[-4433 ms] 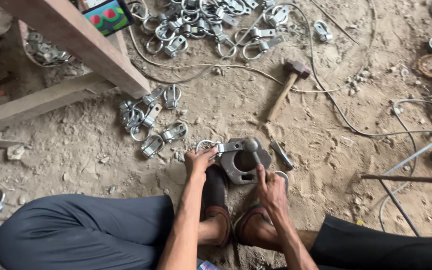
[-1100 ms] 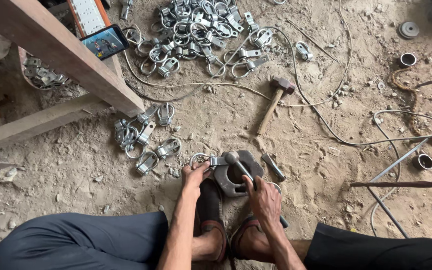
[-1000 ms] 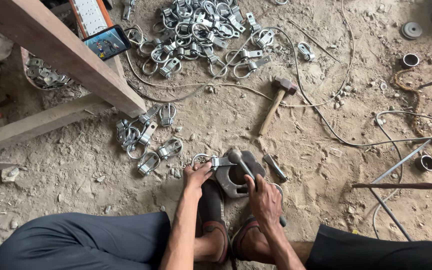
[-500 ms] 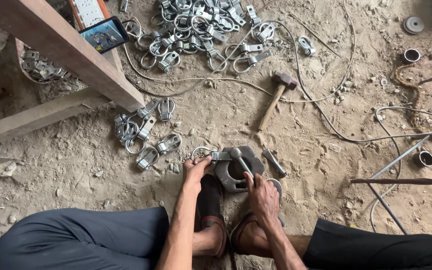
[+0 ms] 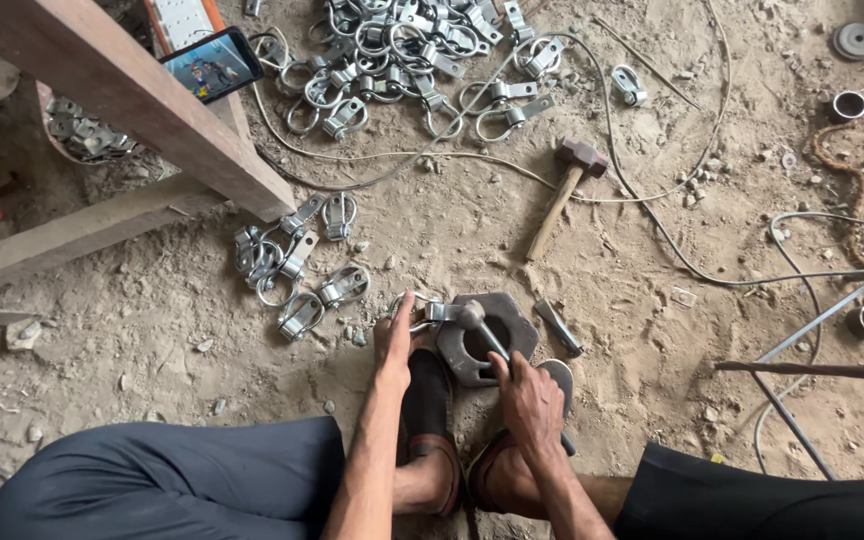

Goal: The person uses a hammer to shape metal components against a heavy metal base, then picks up a metal ring and uses the hammer to secure a pin into a metal clamp assembly.

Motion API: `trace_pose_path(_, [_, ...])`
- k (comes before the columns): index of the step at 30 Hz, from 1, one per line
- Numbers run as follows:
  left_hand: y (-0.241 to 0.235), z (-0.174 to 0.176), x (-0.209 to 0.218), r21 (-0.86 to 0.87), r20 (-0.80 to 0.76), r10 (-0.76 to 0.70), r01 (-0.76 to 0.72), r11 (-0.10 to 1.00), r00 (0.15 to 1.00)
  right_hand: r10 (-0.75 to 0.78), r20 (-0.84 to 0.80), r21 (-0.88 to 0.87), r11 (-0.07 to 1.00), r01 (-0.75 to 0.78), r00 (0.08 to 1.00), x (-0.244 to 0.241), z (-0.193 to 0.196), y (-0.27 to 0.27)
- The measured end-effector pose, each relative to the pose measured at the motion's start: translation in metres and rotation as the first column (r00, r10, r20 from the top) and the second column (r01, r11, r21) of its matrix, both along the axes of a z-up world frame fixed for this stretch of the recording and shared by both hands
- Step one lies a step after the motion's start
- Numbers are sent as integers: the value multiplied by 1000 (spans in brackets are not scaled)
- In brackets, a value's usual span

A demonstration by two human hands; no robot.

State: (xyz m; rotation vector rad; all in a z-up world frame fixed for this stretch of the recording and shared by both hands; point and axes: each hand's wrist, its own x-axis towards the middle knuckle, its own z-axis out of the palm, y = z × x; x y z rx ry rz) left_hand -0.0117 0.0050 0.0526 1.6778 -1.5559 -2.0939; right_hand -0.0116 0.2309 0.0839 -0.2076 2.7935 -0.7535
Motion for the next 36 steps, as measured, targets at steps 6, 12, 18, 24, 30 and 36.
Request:
trace_pose_path(6, [0, -11, 3, 34, -146, -4, 9, 999, 989, 19, -86, -26, 999, -21, 996, -1, -11, 3])
trace_pose_path(12, [2, -3, 1, 111, -173, 35, -16, 994, 984, 2, 54, -68, 998, 1, 999, -3, -9, 6])
trace_pose_path(18, [3, 3, -1, 73, -138, 24, -14, 997, 990, -21, -50, -28, 999, 20, 999, -3, 4, 0])
trace_pose_path(24, [5, -9, 4, -85, -34, -45, 42, 996, 998, 2, 116, -13, 1000, 0, 993, -2, 4, 0])
trace_pose_path(30, [9, -21, 3, -105, -62, -21, 14, 994, 998, 14, 62, 32, 999, -16, 998, -2, 1, 1])
trace_pose_path(36, [8, -35, 6, -195, -130, -48, 22, 980, 990, 24, -9, -26, 999, -24, 1000, 0, -4, 0])
